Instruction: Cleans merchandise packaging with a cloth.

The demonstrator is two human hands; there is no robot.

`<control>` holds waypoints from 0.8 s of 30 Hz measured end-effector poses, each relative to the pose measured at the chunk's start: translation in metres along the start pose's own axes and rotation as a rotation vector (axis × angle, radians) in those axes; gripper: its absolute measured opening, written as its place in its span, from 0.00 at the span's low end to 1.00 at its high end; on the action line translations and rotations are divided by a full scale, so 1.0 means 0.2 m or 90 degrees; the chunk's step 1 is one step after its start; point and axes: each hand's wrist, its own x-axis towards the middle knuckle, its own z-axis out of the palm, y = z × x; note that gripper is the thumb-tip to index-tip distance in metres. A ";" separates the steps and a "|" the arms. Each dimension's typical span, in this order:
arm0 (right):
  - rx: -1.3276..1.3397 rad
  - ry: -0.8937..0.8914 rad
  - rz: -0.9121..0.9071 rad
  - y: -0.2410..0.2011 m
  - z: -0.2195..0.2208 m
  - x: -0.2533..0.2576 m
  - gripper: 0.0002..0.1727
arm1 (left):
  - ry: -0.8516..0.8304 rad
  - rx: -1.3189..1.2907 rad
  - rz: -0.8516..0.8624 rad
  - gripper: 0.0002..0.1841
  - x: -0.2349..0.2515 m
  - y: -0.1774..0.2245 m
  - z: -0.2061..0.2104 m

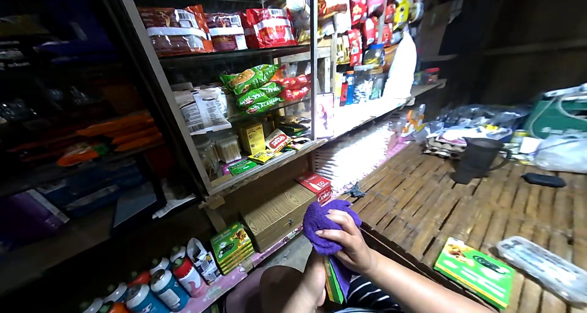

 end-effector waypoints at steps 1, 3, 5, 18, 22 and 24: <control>0.003 0.000 -0.008 0.00 0.00 0.00 0.12 | -0.001 0.005 -0.001 0.25 0.00 0.00 0.00; -0.001 -0.010 -0.008 0.01 0.00 -0.01 0.13 | -0.002 0.017 -0.005 0.25 0.00 0.00 0.00; -0.017 -0.031 0.019 0.03 -0.01 -0.01 0.15 | -0.001 0.056 0.001 0.28 0.01 0.01 0.01; -0.041 -0.016 0.288 0.14 -0.01 -0.05 0.30 | 0.021 0.083 0.053 0.58 0.00 -0.03 0.01; -0.039 -0.021 0.338 0.12 -0.01 -0.02 0.31 | 0.025 0.073 0.123 0.61 0.00 -0.06 0.00; -0.028 -0.021 0.367 0.11 -0.01 -0.02 0.31 | 0.026 0.066 0.153 0.61 0.00 -0.06 -0.01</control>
